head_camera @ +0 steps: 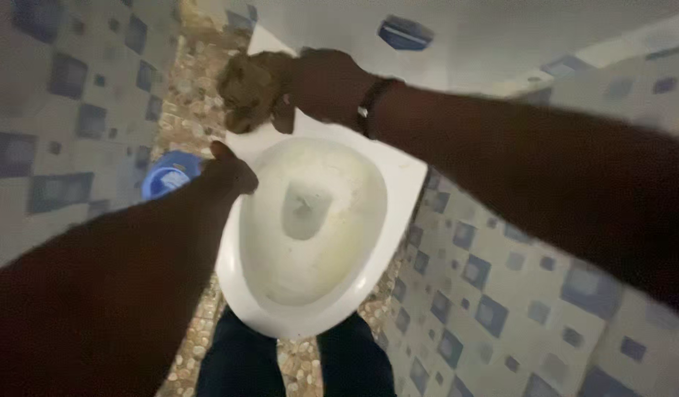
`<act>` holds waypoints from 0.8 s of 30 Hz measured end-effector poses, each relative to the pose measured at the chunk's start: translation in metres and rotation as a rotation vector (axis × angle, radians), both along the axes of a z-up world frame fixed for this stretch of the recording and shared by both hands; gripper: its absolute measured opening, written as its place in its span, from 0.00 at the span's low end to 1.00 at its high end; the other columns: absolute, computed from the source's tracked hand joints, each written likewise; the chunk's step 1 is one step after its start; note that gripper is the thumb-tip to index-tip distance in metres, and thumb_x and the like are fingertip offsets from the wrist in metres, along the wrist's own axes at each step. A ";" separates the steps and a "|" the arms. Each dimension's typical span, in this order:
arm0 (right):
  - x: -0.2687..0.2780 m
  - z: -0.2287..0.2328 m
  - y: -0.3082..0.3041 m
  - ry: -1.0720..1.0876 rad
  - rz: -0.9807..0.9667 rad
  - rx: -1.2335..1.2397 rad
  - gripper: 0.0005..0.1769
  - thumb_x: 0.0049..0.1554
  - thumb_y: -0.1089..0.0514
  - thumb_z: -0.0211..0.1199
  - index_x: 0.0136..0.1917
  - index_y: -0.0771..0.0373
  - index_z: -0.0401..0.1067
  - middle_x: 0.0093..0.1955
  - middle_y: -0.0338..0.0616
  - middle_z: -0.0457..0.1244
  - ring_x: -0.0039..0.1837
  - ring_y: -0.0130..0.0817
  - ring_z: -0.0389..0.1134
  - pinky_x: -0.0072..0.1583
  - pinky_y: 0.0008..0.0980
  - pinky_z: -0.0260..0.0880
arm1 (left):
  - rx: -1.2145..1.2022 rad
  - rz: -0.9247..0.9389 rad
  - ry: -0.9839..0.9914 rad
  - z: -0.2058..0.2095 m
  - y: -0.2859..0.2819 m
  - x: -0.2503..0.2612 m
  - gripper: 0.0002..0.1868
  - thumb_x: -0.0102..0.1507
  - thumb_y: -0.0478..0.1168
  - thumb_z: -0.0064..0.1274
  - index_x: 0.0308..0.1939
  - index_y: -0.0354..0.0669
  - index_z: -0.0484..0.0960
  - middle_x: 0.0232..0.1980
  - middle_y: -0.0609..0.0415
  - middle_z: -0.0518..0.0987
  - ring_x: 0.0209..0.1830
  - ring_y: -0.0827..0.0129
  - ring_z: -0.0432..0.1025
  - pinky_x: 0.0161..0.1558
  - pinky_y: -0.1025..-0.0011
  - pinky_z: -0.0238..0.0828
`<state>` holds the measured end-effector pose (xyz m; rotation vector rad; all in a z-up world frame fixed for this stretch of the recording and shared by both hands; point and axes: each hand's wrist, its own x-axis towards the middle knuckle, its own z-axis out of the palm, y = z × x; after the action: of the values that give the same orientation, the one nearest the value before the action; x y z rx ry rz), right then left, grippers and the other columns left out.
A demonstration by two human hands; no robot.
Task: The person removes screws from a toilet seat using a screwdriver, wipes the toilet and components with a cloth, and handles the seat and hardware by hand.
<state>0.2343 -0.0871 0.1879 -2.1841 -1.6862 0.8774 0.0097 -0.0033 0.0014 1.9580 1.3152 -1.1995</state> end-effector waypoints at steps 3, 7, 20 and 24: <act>-0.013 0.005 -0.004 0.216 -0.291 -0.170 0.15 0.67 0.54 0.48 0.55 0.67 0.69 0.40 0.52 0.68 0.45 0.51 0.72 0.44 0.49 0.72 | 0.009 -0.010 -0.012 0.001 0.006 -0.001 0.68 0.60 0.49 0.64 0.78 0.29 0.21 0.78 0.19 0.47 0.75 0.31 0.54 0.73 0.51 0.54; -0.021 -0.003 -0.013 -0.347 -0.040 0.060 0.05 0.60 0.64 0.54 0.49 0.68 0.69 0.38 0.57 0.67 0.44 0.56 0.71 0.46 0.55 0.71 | 0.006 -0.004 -0.008 -0.007 0.006 -0.006 0.66 0.60 0.49 0.63 0.77 0.28 0.23 0.78 0.19 0.46 0.75 0.29 0.54 0.72 0.49 0.54; -0.016 -0.023 -0.015 -0.349 -0.199 0.021 0.10 0.64 0.59 0.55 0.46 0.68 0.71 0.37 0.56 0.68 0.39 0.50 0.73 0.44 0.48 0.74 | -0.042 -0.341 0.094 -0.024 0.011 -0.002 0.59 0.63 0.52 0.58 0.73 0.23 0.28 0.80 0.18 0.34 0.72 0.15 0.52 0.70 0.40 0.51; -0.014 -0.036 -0.012 -0.412 -0.081 0.150 0.07 0.60 0.63 0.55 0.47 0.67 0.73 0.37 0.54 0.68 0.41 0.50 0.73 0.44 0.50 0.74 | -0.003 0.068 0.001 -0.021 0.005 -0.010 0.71 0.56 0.47 0.66 0.81 0.25 0.23 0.78 0.24 0.56 0.78 0.33 0.57 0.74 0.48 0.61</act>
<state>0.2199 -0.0989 0.1515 -2.4249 -1.7485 0.2786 -0.0006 0.0014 -0.0193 1.8949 1.3693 -1.1694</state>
